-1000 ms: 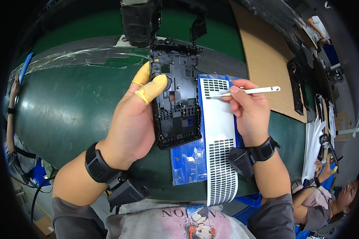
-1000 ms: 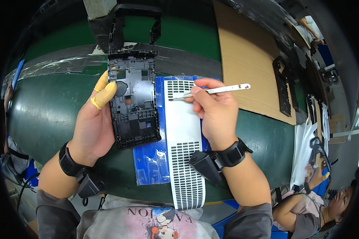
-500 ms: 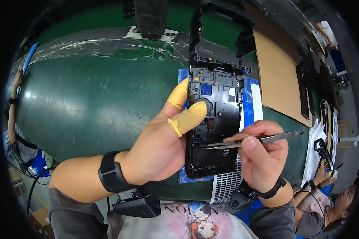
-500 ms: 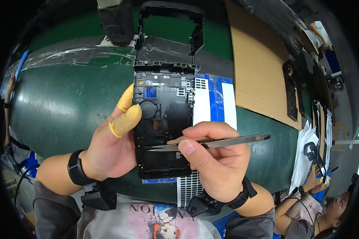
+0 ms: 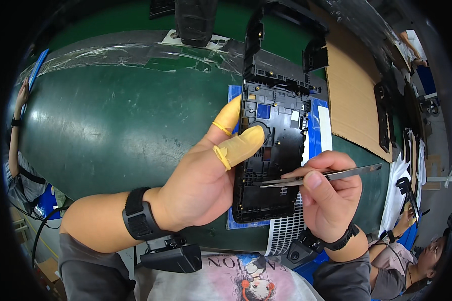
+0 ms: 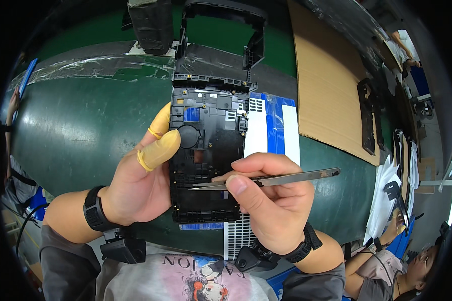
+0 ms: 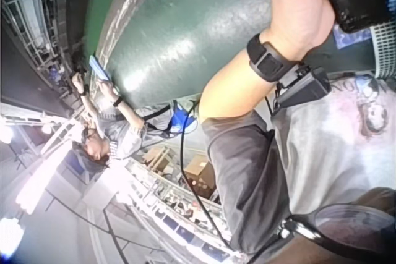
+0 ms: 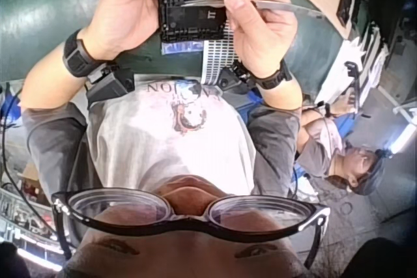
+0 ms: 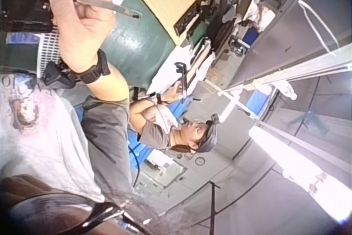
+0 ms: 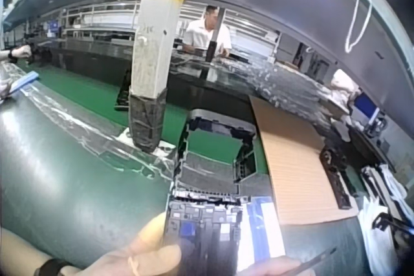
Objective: Assembling plastic housing components on a manufacturing line using tweezers.
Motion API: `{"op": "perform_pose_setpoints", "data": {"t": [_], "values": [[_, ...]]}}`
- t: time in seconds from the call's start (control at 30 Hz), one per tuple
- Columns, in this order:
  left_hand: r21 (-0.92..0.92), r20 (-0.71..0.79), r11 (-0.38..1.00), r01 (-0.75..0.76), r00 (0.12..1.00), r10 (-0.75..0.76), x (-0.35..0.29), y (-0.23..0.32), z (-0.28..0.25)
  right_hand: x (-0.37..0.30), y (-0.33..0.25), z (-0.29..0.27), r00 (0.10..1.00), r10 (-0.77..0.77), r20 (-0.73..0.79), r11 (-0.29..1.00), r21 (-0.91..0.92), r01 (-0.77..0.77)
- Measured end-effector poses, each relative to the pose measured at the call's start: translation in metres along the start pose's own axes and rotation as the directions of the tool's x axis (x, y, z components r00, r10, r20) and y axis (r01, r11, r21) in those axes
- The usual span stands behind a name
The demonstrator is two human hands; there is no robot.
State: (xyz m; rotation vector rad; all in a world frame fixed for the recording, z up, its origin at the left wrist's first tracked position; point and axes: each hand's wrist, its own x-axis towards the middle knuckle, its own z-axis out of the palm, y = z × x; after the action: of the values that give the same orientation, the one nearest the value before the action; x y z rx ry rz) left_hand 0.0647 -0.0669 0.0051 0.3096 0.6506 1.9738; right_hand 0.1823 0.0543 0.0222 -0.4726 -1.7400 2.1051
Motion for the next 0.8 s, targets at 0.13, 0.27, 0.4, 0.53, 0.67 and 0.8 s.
{"op": "perform_pose_setpoints", "data": {"t": [0.13, 0.27, 0.4, 0.53, 0.67, 0.8], "values": [[0.007, -0.015, 1.000, -0.011, 1.000, 0.012, 0.0005, -0.0010, -0.0005, 0.0005, 0.0000, 0.0010, 1.000, 0.007, -0.004, 1.000, 0.009, -0.007], [0.003, -0.022, 1.000, -0.005, 1.000, 0.005, -0.0001, -0.0011, -0.0013, 0.0006, 0.0026, 0.0005, 1.000, 0.005, -0.010, 1.000, 0.027, -0.005], [0.011, -0.027, 1.000, -0.010, 1.000, 0.011, 0.0004, -0.0011, -0.0025, 0.0005, 0.0021, 0.0036, 0.999, -0.004, -0.040, 0.995, -0.096, 0.001], [0.000, -0.027, 1.000, -0.013, 1.000, 0.013, 0.0002, -0.0014, -0.0031, 0.0001, 0.0042, 0.0017, 1.000, -0.012, -0.014, 1.000, 0.012, 0.013], [-0.017, -0.017, 1.000, -0.008, 1.000, 0.008, -0.0003, -0.0003, -0.0035, 0.0000, 0.0032, 0.0034, 0.999, -0.029, -0.017, 0.999, -0.032, 0.029], [-0.010, -0.023, 1.000, -0.009, 1.000, 0.008, -0.0003, 0.0003, -0.0026, 0.0002, 0.0039, 0.0035, 0.999, -0.034, -0.010, 0.999, 0.004, 0.034]]}}
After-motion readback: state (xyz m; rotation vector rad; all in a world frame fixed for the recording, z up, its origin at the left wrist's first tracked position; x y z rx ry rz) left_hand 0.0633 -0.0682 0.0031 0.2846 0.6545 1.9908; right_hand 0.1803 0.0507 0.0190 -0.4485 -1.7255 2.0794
